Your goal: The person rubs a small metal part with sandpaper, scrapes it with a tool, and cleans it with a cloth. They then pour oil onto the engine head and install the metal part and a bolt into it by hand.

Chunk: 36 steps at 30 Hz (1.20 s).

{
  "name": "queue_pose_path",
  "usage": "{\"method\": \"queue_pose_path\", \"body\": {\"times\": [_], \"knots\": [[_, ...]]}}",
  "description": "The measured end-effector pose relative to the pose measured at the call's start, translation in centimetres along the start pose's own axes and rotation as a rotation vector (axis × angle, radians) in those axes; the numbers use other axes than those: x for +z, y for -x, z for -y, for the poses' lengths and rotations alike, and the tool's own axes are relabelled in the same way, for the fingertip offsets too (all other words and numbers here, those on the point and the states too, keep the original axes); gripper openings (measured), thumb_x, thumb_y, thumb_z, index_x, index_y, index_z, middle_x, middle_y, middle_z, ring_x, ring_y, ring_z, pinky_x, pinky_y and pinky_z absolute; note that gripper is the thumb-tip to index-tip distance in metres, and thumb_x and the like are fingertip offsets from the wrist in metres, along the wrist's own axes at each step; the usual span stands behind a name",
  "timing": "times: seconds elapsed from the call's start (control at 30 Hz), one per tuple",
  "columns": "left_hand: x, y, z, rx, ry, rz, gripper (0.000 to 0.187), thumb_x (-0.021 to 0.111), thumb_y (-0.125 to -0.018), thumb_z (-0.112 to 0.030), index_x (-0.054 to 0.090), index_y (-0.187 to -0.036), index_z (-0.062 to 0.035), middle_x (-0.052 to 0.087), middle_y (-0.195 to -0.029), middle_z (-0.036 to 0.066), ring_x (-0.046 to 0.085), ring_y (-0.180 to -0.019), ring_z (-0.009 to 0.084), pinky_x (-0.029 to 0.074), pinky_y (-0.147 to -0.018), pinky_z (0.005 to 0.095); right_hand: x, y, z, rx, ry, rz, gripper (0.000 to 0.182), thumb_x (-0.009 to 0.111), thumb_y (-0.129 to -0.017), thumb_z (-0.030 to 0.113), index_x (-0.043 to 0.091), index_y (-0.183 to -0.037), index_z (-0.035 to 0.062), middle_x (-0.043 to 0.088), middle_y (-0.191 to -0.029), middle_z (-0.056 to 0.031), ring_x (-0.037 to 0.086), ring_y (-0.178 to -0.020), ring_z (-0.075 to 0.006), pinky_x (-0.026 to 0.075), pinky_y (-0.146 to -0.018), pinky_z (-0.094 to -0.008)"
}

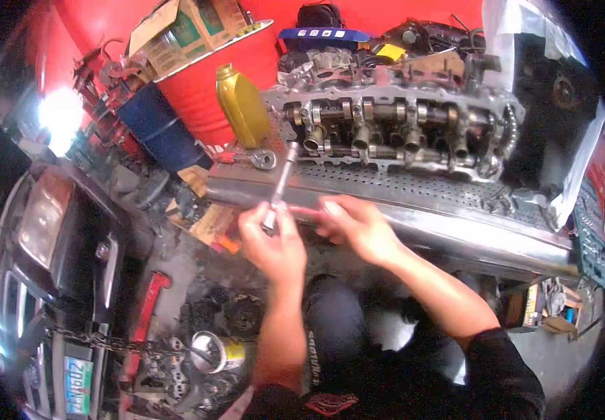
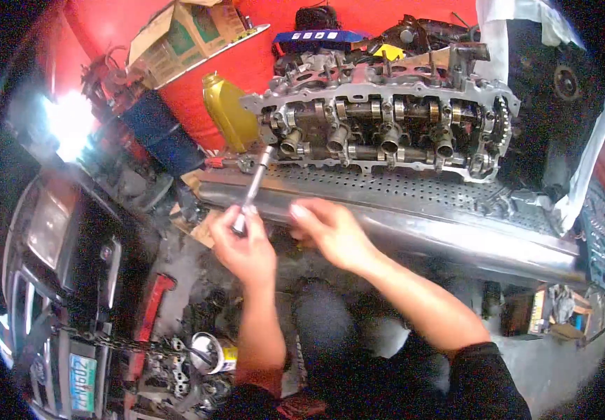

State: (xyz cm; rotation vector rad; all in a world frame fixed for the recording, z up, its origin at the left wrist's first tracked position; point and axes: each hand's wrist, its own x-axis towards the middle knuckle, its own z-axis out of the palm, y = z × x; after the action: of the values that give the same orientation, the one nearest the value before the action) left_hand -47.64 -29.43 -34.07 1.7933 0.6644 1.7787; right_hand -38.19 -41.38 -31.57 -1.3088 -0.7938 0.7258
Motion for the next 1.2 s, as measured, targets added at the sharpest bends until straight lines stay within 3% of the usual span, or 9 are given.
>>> {"method": "queue_pose_path", "body": {"times": [0.13,0.4,0.53,0.57,0.67,0.93,1.07,1.1,1.2], "knots": [[1.6,-0.4,-2.6,0.127,-0.028,0.037,0.020,0.068,-0.084,0.003,0.054,-0.099,0.0036,0.062,-0.093,0.012,0.062,-0.080,0.0146,0.052,-0.071,0.0271,3.3,-6.9,-1.5,-0.035,-0.713,0.155,0.033,0.051,-0.099,0.036,0.063,-0.101,0.0046,0.066,-0.092,-0.0049,0.062,-0.081,-0.0117,0.051,-0.073,-0.0263],[3.1,-2.4,-3.0,0.003,0.122,0.091,0.018,0.066,-0.084,0.003,0.053,-0.097,0.0029,0.061,-0.091,0.011,0.057,-0.069,0.0129,0.049,-0.059,0.0255,3.0,-7.9,-0.8,-0.061,-0.785,0.038,0.024,0.057,-0.096,0.028,0.062,-0.091,0.0051,0.063,-0.080,-0.0014,0.059,-0.074,-0.0093,0.050,-0.069,-0.0241],[3.2,-2.2,-4.8,-0.424,0.189,0.143,0.015,0.066,-0.084,0.002,0.055,-0.094,0.0023,0.059,-0.086,0.010,0.058,-0.073,0.0136,0.049,-0.064,0.0260,2.5,-8.0,-0.4,0.009,-0.787,0.060,0.018,0.062,-0.094,0.024,0.062,-0.094,0.0056,0.063,-0.084,-0.0016,0.059,-0.073,-0.0102,0.049,-0.069,-0.0248],[3.1,-1.8,-5.0,0.038,-0.157,0.155,0.015,0.066,-0.083,0.002,0.057,-0.095,0.0023,0.062,-0.091,0.009,0.060,-0.080,0.0158,0.050,-0.071,0.0285,2.6,-7.9,-0.3,0.002,-0.791,0.089,0.018,0.062,-0.094,0.024,0.062,-0.095,0.0057,0.063,-0.084,-0.0019,0.059,-0.074,-0.0105,0.049,-0.069,-0.0250],[2.1,-2.2,-4.2,0.372,-0.496,0.294,0.017,0.067,-0.082,0.001,0.058,-0.097,0.0022,0.063,-0.094,0.007,0.060,-0.084,0.0172,0.049,-0.076,0.0305,3.0,-7.9,-0.5,-0.031,-0.878,0.189,0.018,0.062,-0.094,0.023,0.062,-0.096,0.0058,0.063,-0.085,-0.0028,0.060,-0.074,-0.0117,0.050,-0.068,-0.0256],[0.6,-2.8,-7.0,-0.725,0.370,0.408,0.042,0.044,-0.100,-0.039,0.057,-0.095,0.0007,0.059,-0.067,0.009,0.050,-0.048,0.0129,0.041,-0.040,0.0260,2.9,-8.8,-2.1,-0.064,-1.341,0.465,0.030,0.056,-0.096,0.018,0.052,-0.121,0.0020,0.061,-0.104,-0.0093,0.062,-0.089,-0.0186,0.054,-0.074,-0.0303],[1.4,-2.2,-7.6,-0.200,-0.369,0.396,0.020,0.060,-0.092,-0.013,0.060,-0.106,0.0016,0.062,-0.074,0.008,0.053,-0.057,0.0117,0.045,-0.051,0.0256,3.1,-8.3,-1.7,-0.017,-1.247,0.374,0.024,0.060,-0.095,0.021,0.056,-0.112,0.0050,0.060,-0.095,-0.0040,0.060,-0.083,-0.0133,0.050,-0.073,-0.0266],[1.7,-2.2,-6.6,0.255,-0.551,0.346,0.024,0.064,-0.086,-0.003,0.060,-0.110,0.0012,0.064,-0.084,0.007,0.057,-0.068,0.0137,0.048,-0.063,0.0267,3.4,-8.4,-1.9,0.012,-1.179,0.344,0.022,0.061,-0.094,0.022,0.057,-0.109,0.0058,0.060,-0.093,-0.0025,0.059,-0.082,-0.0118,0.049,-0.072,-0.0256],[1.8,-1.6,-6.6,0.291,-0.627,0.355,0.026,0.065,-0.086,-0.004,0.058,-0.111,0.0004,0.064,-0.092,0.007,0.058,-0.072,0.0137,0.049,-0.065,0.0291,4.0,-9.5,-2.4,-0.012,-1.048,0.320,0.016,0.065,-0.092,0.023,0.060,-0.099,0.0088,0.058,-0.086,0.0021,0.057,-0.082,-0.0086,0.046,-0.072,-0.0239]]}}
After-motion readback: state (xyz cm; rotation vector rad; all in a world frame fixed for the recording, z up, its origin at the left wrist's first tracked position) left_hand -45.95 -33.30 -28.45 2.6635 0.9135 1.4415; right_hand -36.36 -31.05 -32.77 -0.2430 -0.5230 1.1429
